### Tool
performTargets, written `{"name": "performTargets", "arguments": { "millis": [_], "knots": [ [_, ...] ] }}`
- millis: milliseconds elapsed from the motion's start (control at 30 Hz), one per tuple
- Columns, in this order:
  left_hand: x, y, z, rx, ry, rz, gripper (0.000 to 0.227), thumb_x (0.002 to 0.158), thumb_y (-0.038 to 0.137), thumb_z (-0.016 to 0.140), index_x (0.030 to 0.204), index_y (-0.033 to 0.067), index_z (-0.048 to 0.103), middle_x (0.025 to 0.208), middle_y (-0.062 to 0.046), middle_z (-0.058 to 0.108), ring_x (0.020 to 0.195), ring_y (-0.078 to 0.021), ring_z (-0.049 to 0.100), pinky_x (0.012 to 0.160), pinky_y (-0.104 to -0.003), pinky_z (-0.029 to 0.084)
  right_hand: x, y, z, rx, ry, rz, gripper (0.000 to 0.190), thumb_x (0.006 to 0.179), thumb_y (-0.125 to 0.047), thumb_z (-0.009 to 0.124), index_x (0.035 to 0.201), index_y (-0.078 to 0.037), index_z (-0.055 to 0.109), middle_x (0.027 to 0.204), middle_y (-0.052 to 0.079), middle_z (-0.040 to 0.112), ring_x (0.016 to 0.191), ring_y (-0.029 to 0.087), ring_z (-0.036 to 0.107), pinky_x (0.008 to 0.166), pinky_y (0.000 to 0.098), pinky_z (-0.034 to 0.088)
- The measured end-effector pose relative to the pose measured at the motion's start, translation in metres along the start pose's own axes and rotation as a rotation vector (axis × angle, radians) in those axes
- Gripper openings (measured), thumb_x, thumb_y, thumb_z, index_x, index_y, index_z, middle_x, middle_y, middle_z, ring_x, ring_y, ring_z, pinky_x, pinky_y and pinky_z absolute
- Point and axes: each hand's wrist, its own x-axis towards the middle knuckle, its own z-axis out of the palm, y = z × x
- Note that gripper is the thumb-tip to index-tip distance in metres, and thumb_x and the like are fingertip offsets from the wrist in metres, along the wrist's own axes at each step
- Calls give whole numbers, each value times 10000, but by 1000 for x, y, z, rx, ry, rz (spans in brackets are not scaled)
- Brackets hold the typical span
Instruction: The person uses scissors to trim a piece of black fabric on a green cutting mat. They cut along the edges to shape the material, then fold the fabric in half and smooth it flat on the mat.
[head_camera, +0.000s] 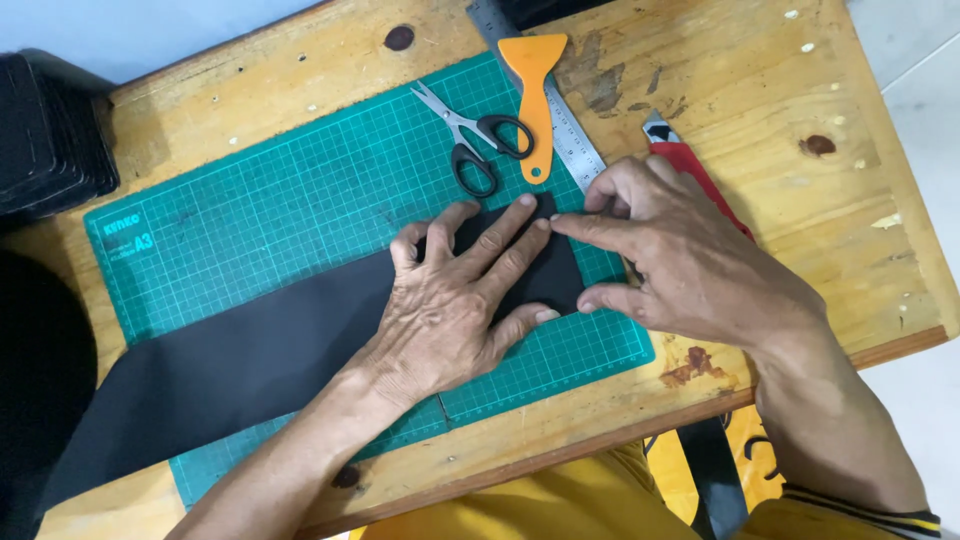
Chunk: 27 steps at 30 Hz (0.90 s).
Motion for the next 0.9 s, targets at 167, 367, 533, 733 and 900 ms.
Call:
{"name": "performTargets", "arguments": {
  "millis": [167,367,533,733,900],
  "knots": [
    [1,1,-1,1,14,0,724,1001,658,510,1564,205,461,1660,-15,391,1350,-425,484,966,-560,347,-1,0,1,-6,5,42,818,671,-395,930,1390,-108,665,1179,97,510,1127,292,506,1001,452,427],
    [3,3,-3,-11,3,-17,732,979,667,520,1550,211,473,1652,-10,402,1287,-408,490,897,-552,350,-1,1,2,-24,39,16,835,648,-404,944,1378,-102,676,1161,96,510,1105,290,511,999,448,422],
    [2,3,-3,-9,23,-13,726,988,665,514,1547,204,479,1649,-15,408,1286,-399,498,889,-541,356,-2,1,2,-29,9,34,844,666,-423,932,1400,-106,660,1171,93,496,1106,285,499,983,444,434],
    [3,3,-3,3,27,-20,729,983,678,518,1543,213,493,1642,-5,420,1283,-393,502,896,-539,351,-2,1,0,-10,3,37,825,687,-408,918,1406,-100,655,1170,93,493,1118,288,498,990,445,425],
    [3,2,-4,-34,2,-24,720,989,661,511,1547,206,483,1648,-15,409,1294,-402,485,870,-536,329,-5,-1,-7,170,57,-1,634,781,-235,854,1360,-53,669,1182,112,493,1145,270,517,1017,401,505]
  ]
}}
